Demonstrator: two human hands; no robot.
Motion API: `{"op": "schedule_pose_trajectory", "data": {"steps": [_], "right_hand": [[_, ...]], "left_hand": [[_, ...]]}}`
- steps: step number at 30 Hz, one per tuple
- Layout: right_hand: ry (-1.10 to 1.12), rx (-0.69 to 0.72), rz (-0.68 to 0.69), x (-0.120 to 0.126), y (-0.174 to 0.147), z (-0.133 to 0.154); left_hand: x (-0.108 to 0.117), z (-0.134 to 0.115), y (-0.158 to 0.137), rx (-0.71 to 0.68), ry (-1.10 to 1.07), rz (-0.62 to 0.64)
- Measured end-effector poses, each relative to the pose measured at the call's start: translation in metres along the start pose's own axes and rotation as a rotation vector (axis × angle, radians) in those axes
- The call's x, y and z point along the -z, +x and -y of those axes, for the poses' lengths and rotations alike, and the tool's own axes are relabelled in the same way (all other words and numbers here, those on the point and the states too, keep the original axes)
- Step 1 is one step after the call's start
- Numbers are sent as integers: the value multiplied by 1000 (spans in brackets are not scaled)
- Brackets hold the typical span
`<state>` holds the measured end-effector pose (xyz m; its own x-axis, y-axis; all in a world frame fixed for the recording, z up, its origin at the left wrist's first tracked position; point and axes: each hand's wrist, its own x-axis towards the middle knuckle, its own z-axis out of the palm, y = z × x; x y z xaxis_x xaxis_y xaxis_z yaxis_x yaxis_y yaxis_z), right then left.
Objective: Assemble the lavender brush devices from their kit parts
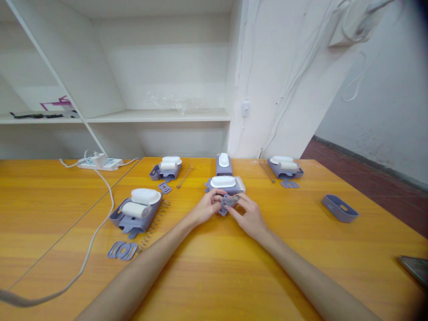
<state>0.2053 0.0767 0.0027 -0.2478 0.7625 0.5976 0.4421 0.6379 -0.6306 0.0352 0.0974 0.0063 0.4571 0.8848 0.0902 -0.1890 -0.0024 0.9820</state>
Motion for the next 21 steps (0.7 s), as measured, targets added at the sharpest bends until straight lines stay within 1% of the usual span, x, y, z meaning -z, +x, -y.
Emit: {"op": "schedule_pose_trajectory", "data": {"steps": [8,14,17,21], "right_hand": [[-38,-22,-56,-2,-1,-5],[-35,9,-12,-2,-1,-3],[-50,3,-38,-3,-2,-4],[-12,-24,-55,-4,-2,-5]], "left_hand": [[1,0,1,28,1,8],[0,4,2,-32,31,2],[-1,5,2,-40,45,-10],[-1,5,1,-37,58,-16]]}}
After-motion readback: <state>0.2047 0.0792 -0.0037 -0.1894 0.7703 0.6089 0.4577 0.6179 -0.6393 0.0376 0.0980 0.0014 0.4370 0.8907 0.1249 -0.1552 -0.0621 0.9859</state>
